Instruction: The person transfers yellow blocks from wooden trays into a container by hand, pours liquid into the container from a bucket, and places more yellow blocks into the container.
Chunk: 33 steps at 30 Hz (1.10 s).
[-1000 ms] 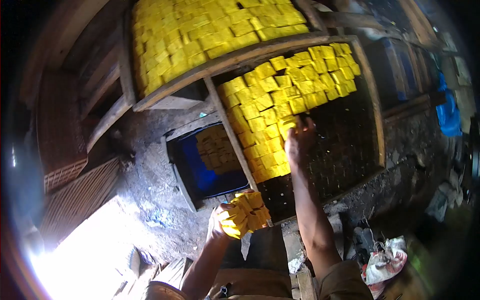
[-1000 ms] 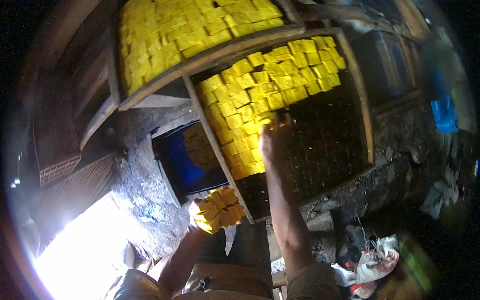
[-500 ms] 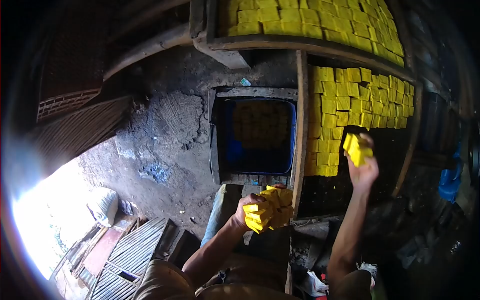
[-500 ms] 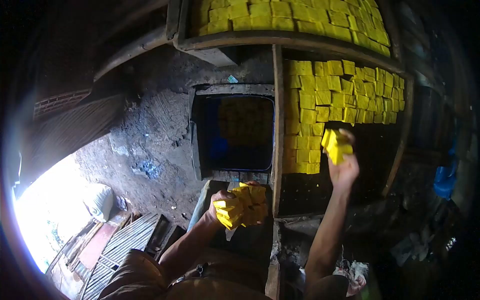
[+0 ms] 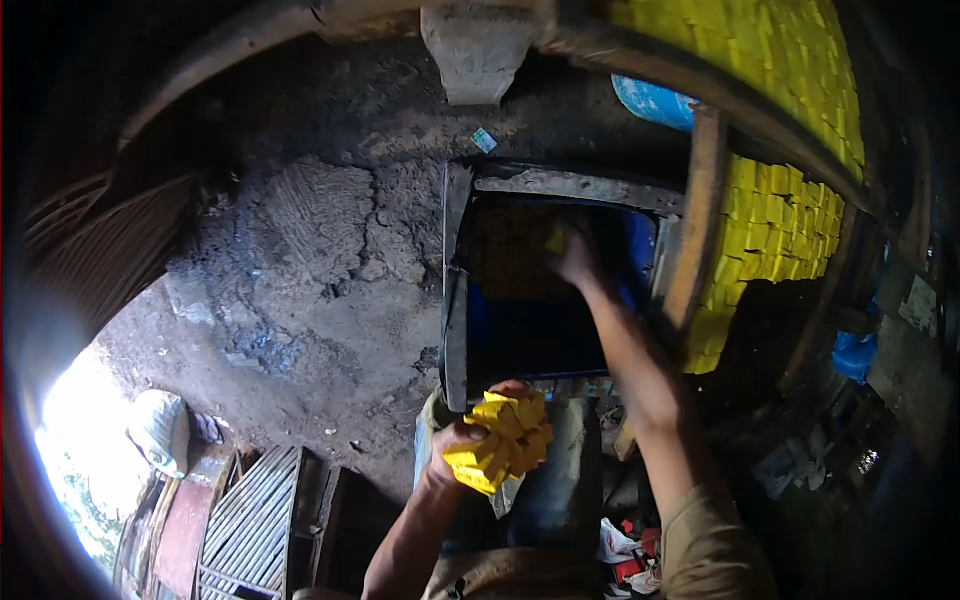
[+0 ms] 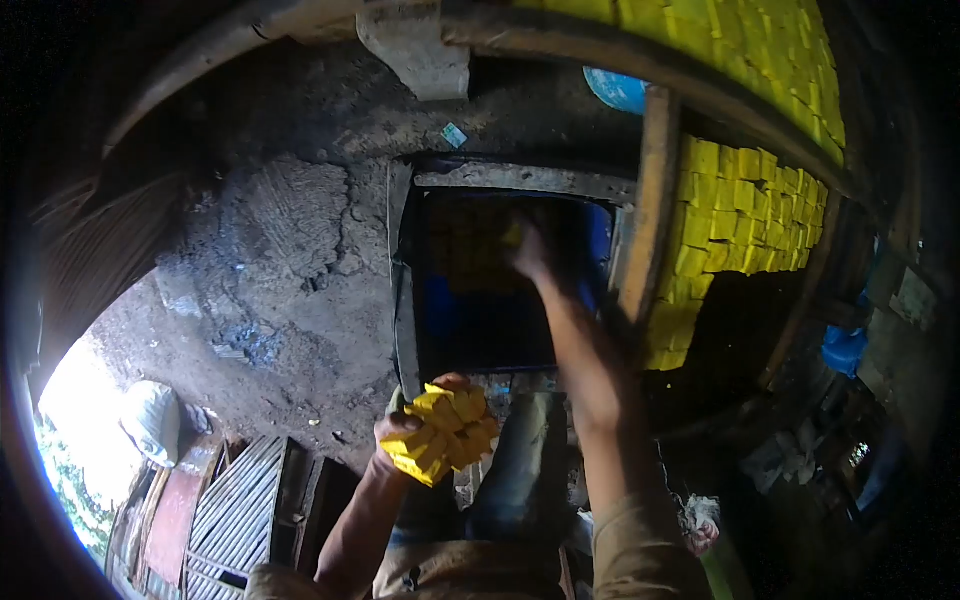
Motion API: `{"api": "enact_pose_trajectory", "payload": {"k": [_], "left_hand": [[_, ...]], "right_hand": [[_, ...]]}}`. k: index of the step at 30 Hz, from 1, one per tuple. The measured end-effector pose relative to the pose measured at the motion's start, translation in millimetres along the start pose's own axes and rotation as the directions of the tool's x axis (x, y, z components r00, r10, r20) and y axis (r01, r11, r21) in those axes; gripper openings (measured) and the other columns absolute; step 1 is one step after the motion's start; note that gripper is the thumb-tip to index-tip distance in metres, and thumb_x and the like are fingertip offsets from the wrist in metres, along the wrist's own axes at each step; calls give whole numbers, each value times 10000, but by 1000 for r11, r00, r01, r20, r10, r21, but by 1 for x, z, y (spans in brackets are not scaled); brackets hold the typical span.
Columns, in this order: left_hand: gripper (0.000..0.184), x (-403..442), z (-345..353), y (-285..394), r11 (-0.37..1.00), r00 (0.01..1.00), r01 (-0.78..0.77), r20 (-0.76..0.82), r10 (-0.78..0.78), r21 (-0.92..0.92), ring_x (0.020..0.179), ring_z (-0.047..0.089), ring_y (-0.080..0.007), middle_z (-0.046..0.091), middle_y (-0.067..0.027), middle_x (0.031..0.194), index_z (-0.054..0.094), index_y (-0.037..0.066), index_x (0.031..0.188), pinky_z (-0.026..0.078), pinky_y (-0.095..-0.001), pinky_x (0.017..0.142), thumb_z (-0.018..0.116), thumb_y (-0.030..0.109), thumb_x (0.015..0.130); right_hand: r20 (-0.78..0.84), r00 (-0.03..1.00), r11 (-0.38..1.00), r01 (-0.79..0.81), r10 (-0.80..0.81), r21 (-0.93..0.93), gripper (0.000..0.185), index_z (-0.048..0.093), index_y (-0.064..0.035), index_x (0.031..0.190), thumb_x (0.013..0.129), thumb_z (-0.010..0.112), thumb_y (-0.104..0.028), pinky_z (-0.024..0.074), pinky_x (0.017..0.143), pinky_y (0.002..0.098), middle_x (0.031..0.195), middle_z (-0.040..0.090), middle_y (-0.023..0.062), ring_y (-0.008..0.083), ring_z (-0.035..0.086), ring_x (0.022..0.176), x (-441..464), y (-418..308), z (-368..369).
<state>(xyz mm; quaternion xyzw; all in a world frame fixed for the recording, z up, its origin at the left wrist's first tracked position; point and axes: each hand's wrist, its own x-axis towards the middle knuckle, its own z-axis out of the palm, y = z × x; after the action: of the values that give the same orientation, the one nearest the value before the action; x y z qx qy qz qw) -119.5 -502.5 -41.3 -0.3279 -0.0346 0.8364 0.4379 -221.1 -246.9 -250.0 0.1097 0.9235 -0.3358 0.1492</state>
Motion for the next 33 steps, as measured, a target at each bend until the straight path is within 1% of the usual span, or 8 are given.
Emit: {"api": "enact_pose_trajectory", "payload": {"k": [12,15,21,23,25,28,31,33], "left_hand": [[854,14,-45,20,993,997,73,-6,-73,-89,1160,495,-386,469,-217,1253,362,56,1371,403,-509,1003,685,295,617],[858,15,-48,21,992,996,83,-15,-85,-96,1160,495,-386,468,-219,1253,360,56,1372,405,-509,1000,685,296,615],[865,24,-42,14,993,997,73,-1,-74,-90,1159,495,-387,465,-223,1252,356,56,1374,409,-509,995,683,298,610],[867,32,-43,12,996,998,70,9,-70,-53,1156,497,-395,463,-224,1252,348,61,1383,423,-526,973,683,301,620],[824,43,-49,10,993,996,91,30,-89,-70,1145,509,-401,465,-220,1261,347,76,1397,451,-538,944,666,297,670],[649,58,-35,18,984,974,165,-145,-174,-74,1089,571,-354,539,-189,1231,408,71,1369,490,-515,908,587,276,780],[479,69,-60,10,980,953,95,-301,-38,177,903,660,-277,654,-126,1054,576,61,1174,560,-405,781,525,438,882],[490,77,-61,3,987,973,88,-201,-115,-137,944,652,-268,661,-95,1055,601,99,1129,549,-414,822,465,517,912]], "right_hand": [[437,899,783,262,14,-564,450,526,-43,1320,888,536,-171,327,1118,459,1374,493,214,363,430,1310,60,93,53],[229,965,902,209,-128,-378,432,537,-53,1312,896,512,-165,321,1117,471,1375,488,226,362,427,1314,59,148,68],[-29,988,569,62,-150,-820,429,504,-55,1325,900,514,-112,408,1032,490,1285,549,210,334,508,1224,24,95,72],[-515,857,907,-230,18,-352,369,540,-37,1238,869,566,-21,495,898,430,1119,613,180,298,603,1048,-8,21,41],[-259,866,876,-326,428,355,318,548,-25,1179,869,619,-15,507,821,356,1066,609,136,250,625,931,-54,-33,2],[-54,997,775,-2,46,632,421,566,-47,1214,846,704,-198,451,921,335,1198,580,146,240,574,1090,-122,-124,-66],[355,863,925,277,-359,262,739,543,-169,1332,670,815,-351,328,1078,515,1449,371,195,357,402,1325,-141,-164,-109],[395,846,932,349,-357,93,744,549,-240,1324,638,833,-194,337,1082,534,1435,351,182,389,388,1325,-152,-154,-99]]}}
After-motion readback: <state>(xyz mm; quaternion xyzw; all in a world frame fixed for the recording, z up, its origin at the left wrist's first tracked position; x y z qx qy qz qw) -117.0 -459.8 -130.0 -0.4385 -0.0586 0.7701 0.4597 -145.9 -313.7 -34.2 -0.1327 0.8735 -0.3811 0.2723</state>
